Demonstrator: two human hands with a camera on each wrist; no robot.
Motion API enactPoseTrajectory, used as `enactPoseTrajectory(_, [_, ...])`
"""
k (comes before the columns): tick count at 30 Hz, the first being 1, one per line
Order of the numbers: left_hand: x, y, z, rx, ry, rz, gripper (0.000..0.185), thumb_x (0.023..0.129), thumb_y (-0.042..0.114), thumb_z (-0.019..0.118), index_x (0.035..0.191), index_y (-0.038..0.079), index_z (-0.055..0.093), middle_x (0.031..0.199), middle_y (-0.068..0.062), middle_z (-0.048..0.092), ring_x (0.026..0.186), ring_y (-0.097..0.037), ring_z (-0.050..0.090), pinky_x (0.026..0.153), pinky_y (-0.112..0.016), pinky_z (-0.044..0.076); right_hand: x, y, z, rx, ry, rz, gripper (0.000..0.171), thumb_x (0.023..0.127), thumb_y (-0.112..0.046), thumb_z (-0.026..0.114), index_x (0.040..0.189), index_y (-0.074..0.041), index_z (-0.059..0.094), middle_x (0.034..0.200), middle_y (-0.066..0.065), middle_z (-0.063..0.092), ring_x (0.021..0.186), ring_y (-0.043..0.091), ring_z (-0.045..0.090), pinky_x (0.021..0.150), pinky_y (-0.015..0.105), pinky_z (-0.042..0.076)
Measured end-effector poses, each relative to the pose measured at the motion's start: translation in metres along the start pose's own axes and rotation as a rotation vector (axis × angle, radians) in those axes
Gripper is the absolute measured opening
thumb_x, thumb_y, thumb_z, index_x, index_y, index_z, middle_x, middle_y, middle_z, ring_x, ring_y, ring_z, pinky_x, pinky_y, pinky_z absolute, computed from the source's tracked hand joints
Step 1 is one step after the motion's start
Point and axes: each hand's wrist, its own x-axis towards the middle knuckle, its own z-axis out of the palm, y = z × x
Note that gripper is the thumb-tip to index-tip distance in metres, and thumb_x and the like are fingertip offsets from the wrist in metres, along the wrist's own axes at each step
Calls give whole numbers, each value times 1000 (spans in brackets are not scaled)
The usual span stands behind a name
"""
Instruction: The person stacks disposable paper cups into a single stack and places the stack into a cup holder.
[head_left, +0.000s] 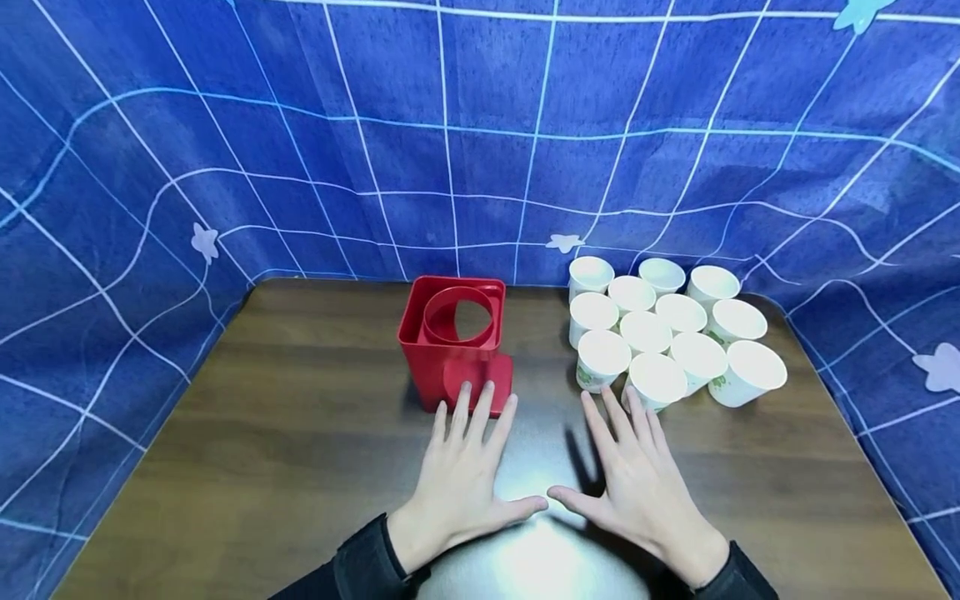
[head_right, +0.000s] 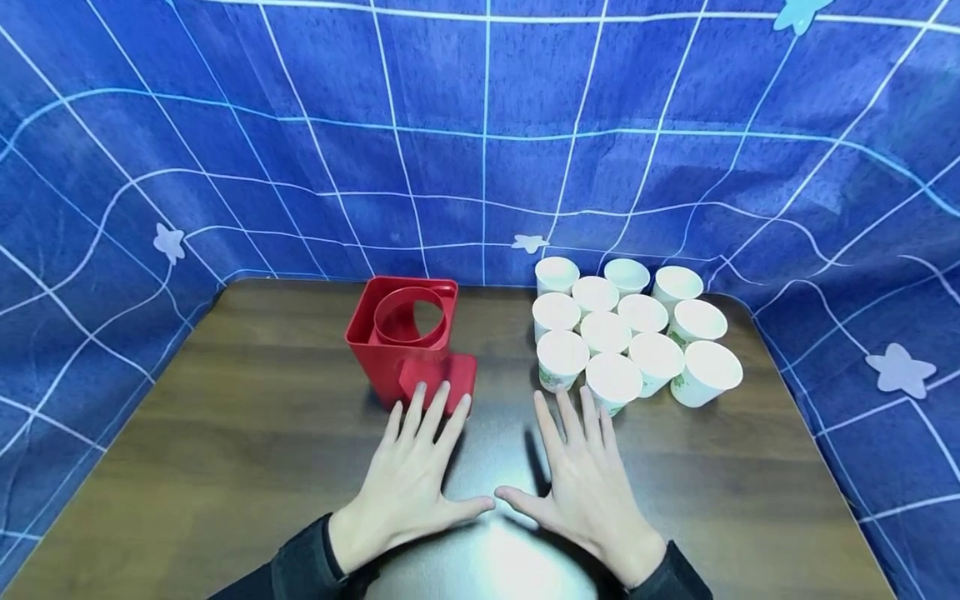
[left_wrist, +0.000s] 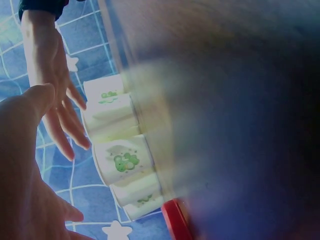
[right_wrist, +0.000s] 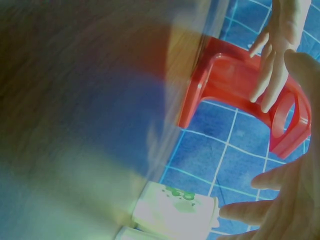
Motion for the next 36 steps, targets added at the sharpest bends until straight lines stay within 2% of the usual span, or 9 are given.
enactPoseTrajectory(9, [-3, -4, 0, 34, 42, 5, 120, 76, 96, 43, 167, 22, 14, 172, -14, 17, 159, -42, 7, 122, -73, 12, 0, -1, -2, 2, 6, -2, 119, 71, -88, 66, 159, -13, 37, 159, 23, 41, 150, 53, 25, 114, 72, 31])
enactPoseTrajectory(19, [-8, -7, -5, 2, 51, -40, 119, 76, 94, 49, 166, 23, 18, 172, -12, 19, 157, -44, 14, 121, -74, 18, -2, -2, -1, 6, 34, -14, 119, 72, -90, 62, 158, -10, 40, 158, 25, 42, 149, 55, 26, 112, 74, 31])
enactPoseTrajectory(23, [-7, -9, -5, 5, 56, -48, 118, 77, 94, 48, 166, 24, 16, 170, -12, 22, 156, -44, 17, 120, -74, 20, -2, -1, -2, 11, 37, -6, 119, 72, -89, 63, 157, -9, 41, 158, 25, 42, 148, 55, 27, 112, 75, 31])
enactPoseTrajectory(36, [-10, -8, -4, -18, 63, -47, 115, 76, 94, 47, 166, 28, 17, 170, -13, 24, 157, -45, 15, 120, -75, 16, -4, -3, -4, 10, -1, 29, 121, 70, -88, 67, 156, -7, 41, 159, 24, 41, 150, 54, 24, 113, 73, 31])
